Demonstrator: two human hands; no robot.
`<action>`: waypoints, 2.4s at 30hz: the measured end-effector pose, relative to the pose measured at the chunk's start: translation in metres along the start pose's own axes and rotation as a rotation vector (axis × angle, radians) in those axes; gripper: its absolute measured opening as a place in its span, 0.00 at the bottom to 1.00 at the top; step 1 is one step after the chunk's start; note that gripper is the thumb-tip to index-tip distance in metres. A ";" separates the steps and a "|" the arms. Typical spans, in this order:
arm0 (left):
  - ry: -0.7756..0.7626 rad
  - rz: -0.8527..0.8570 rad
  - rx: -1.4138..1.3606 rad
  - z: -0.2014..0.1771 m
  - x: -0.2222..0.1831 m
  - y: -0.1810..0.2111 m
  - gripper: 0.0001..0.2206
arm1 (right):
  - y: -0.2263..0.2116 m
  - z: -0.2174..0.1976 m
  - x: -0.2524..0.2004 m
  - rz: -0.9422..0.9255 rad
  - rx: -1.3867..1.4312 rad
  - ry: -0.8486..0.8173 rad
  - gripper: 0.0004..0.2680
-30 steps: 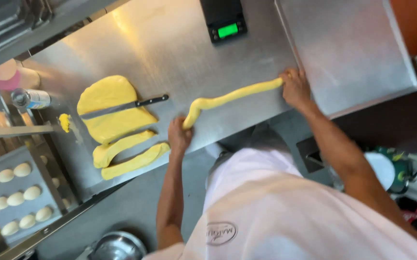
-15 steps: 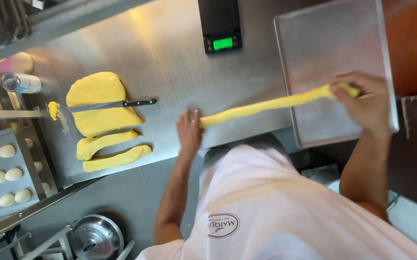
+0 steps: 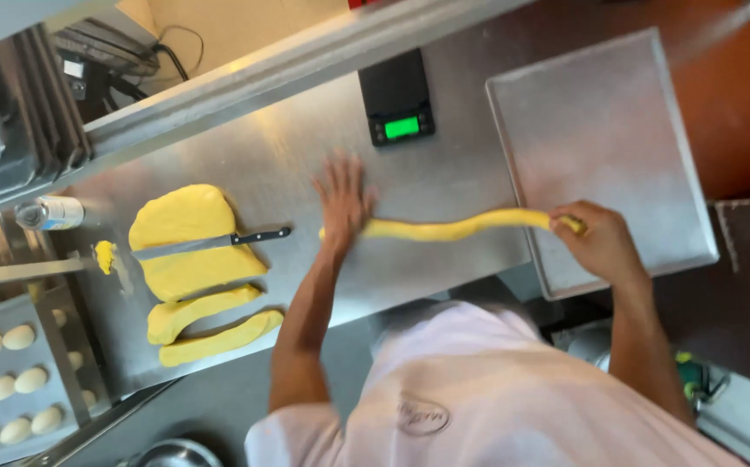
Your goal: Preparing and portioning dough on a workbench by cutting it into strips, rolling it into ropes, and pinching off small balls for baking.
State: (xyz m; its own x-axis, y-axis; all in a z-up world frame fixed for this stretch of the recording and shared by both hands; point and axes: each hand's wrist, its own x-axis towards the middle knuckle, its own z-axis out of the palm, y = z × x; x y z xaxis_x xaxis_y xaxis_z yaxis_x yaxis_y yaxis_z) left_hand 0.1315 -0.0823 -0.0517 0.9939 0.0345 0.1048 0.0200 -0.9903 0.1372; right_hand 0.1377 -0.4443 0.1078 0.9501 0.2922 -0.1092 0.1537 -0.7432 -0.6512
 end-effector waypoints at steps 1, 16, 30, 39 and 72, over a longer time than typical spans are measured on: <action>0.022 -0.007 -0.005 -0.004 -0.016 0.008 0.26 | 0.001 -0.003 0.011 -0.018 -0.012 0.009 0.05; -0.192 -0.227 -0.161 -0.010 -0.070 0.025 0.33 | -0.047 0.015 -0.004 -0.214 0.048 0.060 0.06; 0.273 -0.756 -0.254 0.022 0.129 0.131 0.52 | -0.012 0.019 0.016 -0.172 0.072 0.004 0.05; 0.276 -0.532 -0.419 -0.005 0.092 0.145 0.49 | -0.012 0.016 0.019 -0.287 0.131 -0.041 0.03; -0.193 0.193 -1.494 -0.074 -0.056 0.114 0.26 | -0.058 0.108 -0.020 0.124 0.494 0.102 0.16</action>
State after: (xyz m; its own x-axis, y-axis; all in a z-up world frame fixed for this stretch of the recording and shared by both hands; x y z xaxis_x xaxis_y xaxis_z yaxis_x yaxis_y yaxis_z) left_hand 0.0704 -0.1875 0.0312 0.9693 -0.2104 0.1272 -0.1155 0.0669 0.9911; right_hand 0.0801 -0.3421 0.0672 0.9785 0.1412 -0.1503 -0.0848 -0.3889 -0.9174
